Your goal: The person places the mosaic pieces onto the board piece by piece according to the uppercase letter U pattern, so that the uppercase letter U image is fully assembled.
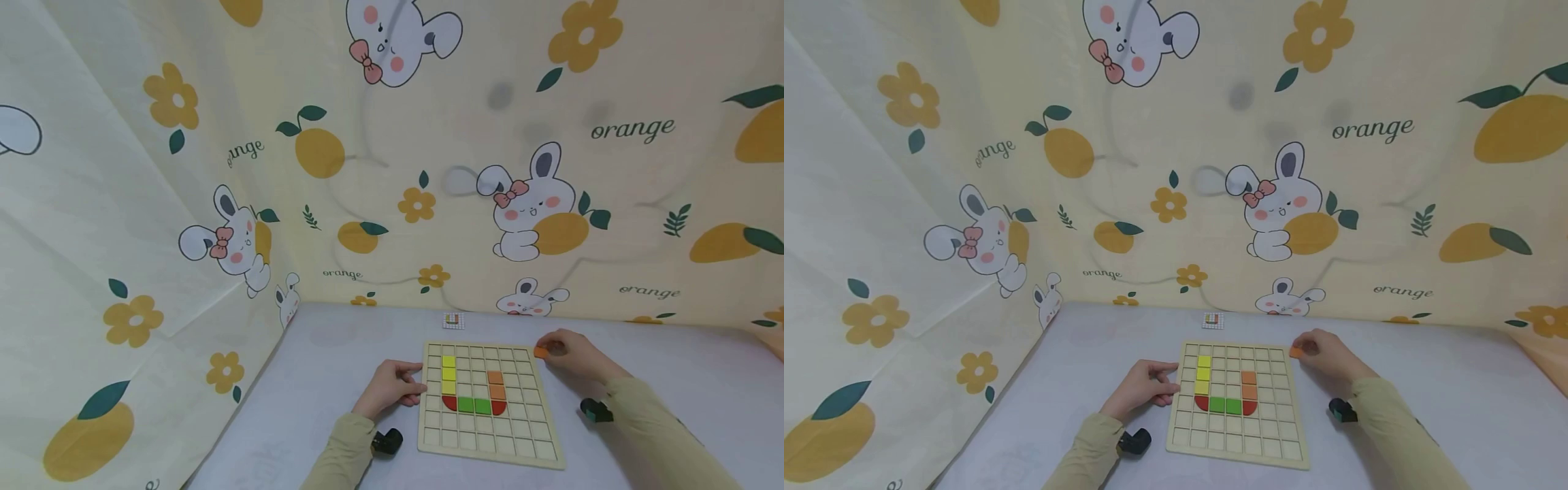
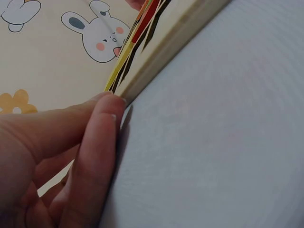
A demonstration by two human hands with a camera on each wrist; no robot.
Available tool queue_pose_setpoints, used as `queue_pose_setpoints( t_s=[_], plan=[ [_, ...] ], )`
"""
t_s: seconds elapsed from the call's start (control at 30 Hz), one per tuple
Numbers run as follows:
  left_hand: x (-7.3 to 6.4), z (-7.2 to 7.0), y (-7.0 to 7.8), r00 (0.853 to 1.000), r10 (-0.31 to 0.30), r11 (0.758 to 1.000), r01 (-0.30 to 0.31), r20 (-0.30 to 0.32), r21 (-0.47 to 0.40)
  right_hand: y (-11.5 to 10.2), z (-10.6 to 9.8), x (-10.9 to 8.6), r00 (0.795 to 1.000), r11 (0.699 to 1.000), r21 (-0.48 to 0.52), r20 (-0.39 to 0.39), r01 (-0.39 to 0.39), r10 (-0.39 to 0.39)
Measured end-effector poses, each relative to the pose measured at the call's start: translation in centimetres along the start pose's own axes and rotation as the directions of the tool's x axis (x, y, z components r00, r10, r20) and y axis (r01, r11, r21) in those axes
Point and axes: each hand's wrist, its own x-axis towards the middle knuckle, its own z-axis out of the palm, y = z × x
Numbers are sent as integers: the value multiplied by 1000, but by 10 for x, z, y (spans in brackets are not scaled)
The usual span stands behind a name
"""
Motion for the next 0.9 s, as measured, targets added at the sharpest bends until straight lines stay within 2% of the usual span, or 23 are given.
queue_pose_setpoints(
  t_s=[0.17, 0.23, 0.4, 0.57, 0.73, 0.9],
  plan=[
    [0, 0, 0, 1000, -7, 1000, 7, -2, 4, -2, -3, -3, 1000, 1000, -8, -1, -27, 27],
    [0, -1, -1, 1000, -5, 1000, 5, -2, 6, -6, -5, -5, 1000, 1000, -11, -14, -16, 15],
    [0, -1, -1, 1000, -3, 1000, 3, -2, 2, -17, -10, -7, 996, 997, -17, -51, 71, -72],
    [1, -2, -2, 1000, -1, 1000, 1, 1, -2, -33, -11, -7, 985, 986, -1, -50, 164, -164],
    [1, -1, -1, 1000, 2, 1000, -2, 5, -4, -48, -3, -5, 964, 964, 16, -38, 266, -265],
    [0, -1, 0, 1000, 9, 1000, -9, 10, -5, -58, 11, 0, 950, 949, 46, -6, 312, -312]
  ],
)
